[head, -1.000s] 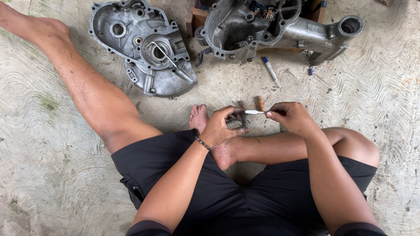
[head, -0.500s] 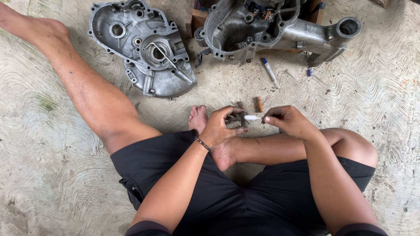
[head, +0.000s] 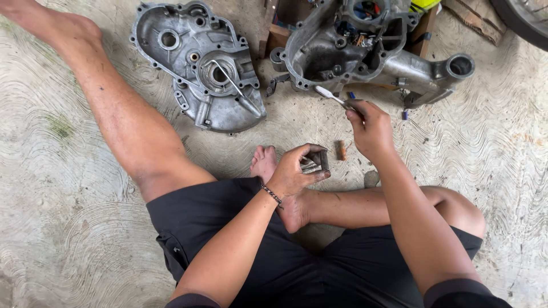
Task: The person sits on the floor of a motorcycle repair area and works on engine components. They hold a piston and fit rings onto it by hand, scrape and clean parts with a small tool, then use a hex key on the engine crankcase. They set parts down on the floor beside them as they go.
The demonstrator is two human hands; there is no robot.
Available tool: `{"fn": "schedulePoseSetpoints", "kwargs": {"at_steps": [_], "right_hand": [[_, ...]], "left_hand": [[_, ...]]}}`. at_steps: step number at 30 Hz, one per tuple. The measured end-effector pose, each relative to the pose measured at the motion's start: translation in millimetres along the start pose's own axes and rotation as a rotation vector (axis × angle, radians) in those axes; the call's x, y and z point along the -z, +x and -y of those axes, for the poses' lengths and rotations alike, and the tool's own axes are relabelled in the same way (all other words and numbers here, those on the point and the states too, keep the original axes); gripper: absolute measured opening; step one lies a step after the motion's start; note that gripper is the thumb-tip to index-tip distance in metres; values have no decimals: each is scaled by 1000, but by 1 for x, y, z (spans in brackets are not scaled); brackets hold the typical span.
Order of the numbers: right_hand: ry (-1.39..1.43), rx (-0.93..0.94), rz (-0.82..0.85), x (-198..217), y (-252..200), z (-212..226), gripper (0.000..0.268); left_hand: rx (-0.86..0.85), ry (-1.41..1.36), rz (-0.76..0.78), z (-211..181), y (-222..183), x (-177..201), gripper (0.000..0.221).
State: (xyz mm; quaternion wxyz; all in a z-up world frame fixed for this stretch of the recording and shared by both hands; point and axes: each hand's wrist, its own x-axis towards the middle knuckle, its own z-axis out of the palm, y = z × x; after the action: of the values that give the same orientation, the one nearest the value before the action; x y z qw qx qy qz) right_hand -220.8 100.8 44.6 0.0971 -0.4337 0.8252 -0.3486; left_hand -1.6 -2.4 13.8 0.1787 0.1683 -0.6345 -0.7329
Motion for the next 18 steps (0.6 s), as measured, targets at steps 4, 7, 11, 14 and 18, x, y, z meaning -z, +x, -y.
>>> {"fn": "schedulePoseSetpoints", "kwargs": {"at_steps": [4, 7, 11, 14, 18], "right_hand": [[-130, 85, -80, -7, -4, -16, 9], [-246, -3, -52, -3, -31, -54, 13], [-211, -22, -68, -1, -43, -42, 13], [-189, 49, -149, 3, -34, -7, 11], [-302, 165, -176, -4, -5, 12, 10]], "left_hand": [[20, -109, -23, -1, -2, 0, 56], [36, -59, -42, -10, -1, 1, 54], [46, -67, -44, -9, 4, -2, 55], [49, -41, -15, -3, 1, -6, 54], [35, -69, -33, -7, 4, 2, 52]]}}
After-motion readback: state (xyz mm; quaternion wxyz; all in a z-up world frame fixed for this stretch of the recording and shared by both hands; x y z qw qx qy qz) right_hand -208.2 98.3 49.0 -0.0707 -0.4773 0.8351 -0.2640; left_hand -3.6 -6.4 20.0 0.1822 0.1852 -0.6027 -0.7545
